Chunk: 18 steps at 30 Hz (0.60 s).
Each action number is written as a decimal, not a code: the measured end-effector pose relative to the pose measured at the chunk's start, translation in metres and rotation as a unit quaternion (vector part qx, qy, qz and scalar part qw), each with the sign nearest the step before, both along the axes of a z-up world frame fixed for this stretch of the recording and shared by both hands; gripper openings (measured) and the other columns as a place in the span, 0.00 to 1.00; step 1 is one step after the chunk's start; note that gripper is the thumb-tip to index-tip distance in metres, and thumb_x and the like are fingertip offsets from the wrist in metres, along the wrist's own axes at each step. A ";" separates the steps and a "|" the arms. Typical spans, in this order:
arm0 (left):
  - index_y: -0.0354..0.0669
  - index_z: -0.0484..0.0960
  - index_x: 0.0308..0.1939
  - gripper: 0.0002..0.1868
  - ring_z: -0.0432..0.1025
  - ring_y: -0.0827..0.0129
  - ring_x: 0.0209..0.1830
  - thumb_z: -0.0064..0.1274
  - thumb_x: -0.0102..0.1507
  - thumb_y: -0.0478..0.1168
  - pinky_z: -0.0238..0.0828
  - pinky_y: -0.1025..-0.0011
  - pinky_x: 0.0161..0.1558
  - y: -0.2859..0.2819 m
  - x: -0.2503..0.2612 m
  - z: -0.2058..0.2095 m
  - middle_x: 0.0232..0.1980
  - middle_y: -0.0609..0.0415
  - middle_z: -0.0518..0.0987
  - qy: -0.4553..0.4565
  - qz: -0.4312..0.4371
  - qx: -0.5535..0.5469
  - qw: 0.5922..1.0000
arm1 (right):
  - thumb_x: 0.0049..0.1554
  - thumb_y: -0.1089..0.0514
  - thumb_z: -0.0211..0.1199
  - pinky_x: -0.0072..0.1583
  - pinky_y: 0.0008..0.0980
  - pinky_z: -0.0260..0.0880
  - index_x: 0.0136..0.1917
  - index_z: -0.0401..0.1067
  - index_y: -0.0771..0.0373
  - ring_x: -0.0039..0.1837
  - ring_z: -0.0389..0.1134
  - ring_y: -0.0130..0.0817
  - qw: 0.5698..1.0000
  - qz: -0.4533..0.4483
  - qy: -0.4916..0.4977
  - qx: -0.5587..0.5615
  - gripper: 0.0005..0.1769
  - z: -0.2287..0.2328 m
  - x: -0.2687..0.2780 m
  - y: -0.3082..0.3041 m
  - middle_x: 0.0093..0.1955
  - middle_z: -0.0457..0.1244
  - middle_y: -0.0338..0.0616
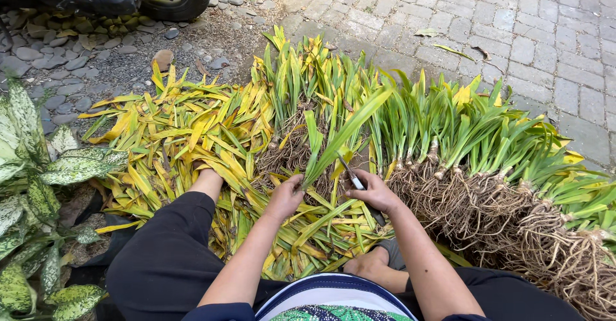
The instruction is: The person trims yellowing leaves and excess roots from plant clumps using shears while sitting on the ground, then places the trimmed plants into a separate pile.
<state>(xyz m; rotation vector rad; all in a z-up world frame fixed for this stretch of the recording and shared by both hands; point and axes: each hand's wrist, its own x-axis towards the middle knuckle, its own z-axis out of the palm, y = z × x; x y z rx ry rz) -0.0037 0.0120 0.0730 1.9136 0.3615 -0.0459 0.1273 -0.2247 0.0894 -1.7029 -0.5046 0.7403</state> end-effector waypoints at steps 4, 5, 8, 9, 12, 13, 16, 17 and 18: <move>0.45 0.74 0.62 0.26 0.69 0.54 0.62 0.51 0.59 0.37 0.68 0.60 0.60 0.011 0.017 -0.047 0.60 0.46 0.75 -0.021 -0.001 0.150 0.988 | 0.42 0.65 0.71 0.35 0.23 0.60 0.44 0.74 0.67 0.32 0.62 0.27 1.000 -0.009 0.010 0.024 0.14 0.035 -0.014 0.010 0.28 0.63 0.41; 0.45 0.74 0.62 0.26 0.69 0.54 0.62 0.51 0.59 0.37 0.68 0.60 0.60 0.009 0.015 -0.044 0.60 0.46 0.75 -0.021 -0.001 0.150 0.988 | 0.42 0.65 0.71 0.35 0.23 0.60 0.44 0.74 0.67 0.32 0.62 0.27 1.000 -0.009 0.010 0.024 0.14 0.032 -0.014 0.010 0.28 0.63 0.41; 0.48 0.73 0.63 0.26 0.68 0.56 0.63 0.50 0.59 0.38 0.67 0.61 0.61 0.003 0.009 -0.026 0.61 0.49 0.75 -0.005 0.003 0.152 0.988 | 0.42 0.65 0.72 0.32 0.21 0.58 0.38 0.73 0.67 0.28 0.61 0.26 0.999 -0.024 0.020 0.027 0.11 0.017 -0.013 0.010 0.24 0.61 0.41; 0.46 0.72 0.63 0.26 0.68 0.54 0.63 0.49 0.59 0.37 0.67 0.60 0.61 0.000 0.006 -0.014 0.61 0.46 0.75 0.001 0.004 0.137 0.991 | 0.42 0.67 0.71 0.31 0.20 0.59 0.40 0.74 0.68 0.27 0.61 0.26 0.999 -0.032 0.023 0.033 0.11 0.010 -0.010 0.010 0.24 0.61 0.42; 0.42 0.72 0.63 0.26 0.67 0.52 0.63 0.48 0.60 0.36 0.66 0.58 0.62 -0.002 0.004 -0.006 0.61 0.42 0.74 0.009 0.011 0.105 0.994 | 0.42 0.68 0.70 0.31 0.20 0.59 0.41 0.75 0.70 0.26 0.61 0.25 0.998 -0.043 0.024 0.035 0.12 0.004 -0.009 0.011 0.23 0.61 0.43; 0.41 0.72 0.63 0.26 0.67 0.52 0.63 0.49 0.60 0.37 0.66 0.58 0.62 -0.002 0.004 -0.008 0.62 0.42 0.74 0.012 0.018 0.089 0.996 | 0.42 0.68 0.70 0.30 0.20 0.58 0.41 0.75 0.70 0.26 0.61 0.25 0.998 -0.045 0.021 0.031 0.12 0.005 -0.010 0.011 0.23 0.62 0.43; 0.41 0.71 0.65 0.26 0.66 0.52 0.64 0.48 0.61 0.39 0.65 0.58 0.63 -0.004 0.000 -0.003 0.63 0.42 0.73 0.021 0.038 0.042 0.998 | 0.42 0.67 0.70 0.31 0.20 0.58 0.43 0.76 0.70 0.26 0.61 0.24 0.998 -0.052 0.010 0.025 0.13 0.019 -0.017 0.017 0.24 0.63 0.43; 0.41 0.71 0.65 0.26 0.66 0.52 0.64 0.48 0.61 0.39 0.65 0.58 0.63 -0.005 0.000 0.004 0.63 0.42 0.73 0.021 0.038 0.042 0.998 | 0.42 0.67 0.70 0.31 0.20 0.58 0.43 0.76 0.70 0.26 0.61 0.24 0.998 -0.052 0.010 0.026 0.13 0.017 -0.016 0.017 0.24 0.63 0.43; 0.40 0.71 0.65 0.26 0.65 0.52 0.65 0.47 0.62 0.38 0.64 0.58 0.63 -0.006 0.000 0.010 0.64 0.41 0.72 0.021 0.042 0.030 0.998 | 0.42 0.67 0.71 0.31 0.20 0.58 0.43 0.76 0.70 0.26 0.61 0.25 0.998 -0.058 0.008 0.023 0.13 0.015 -0.016 0.017 0.25 0.64 0.44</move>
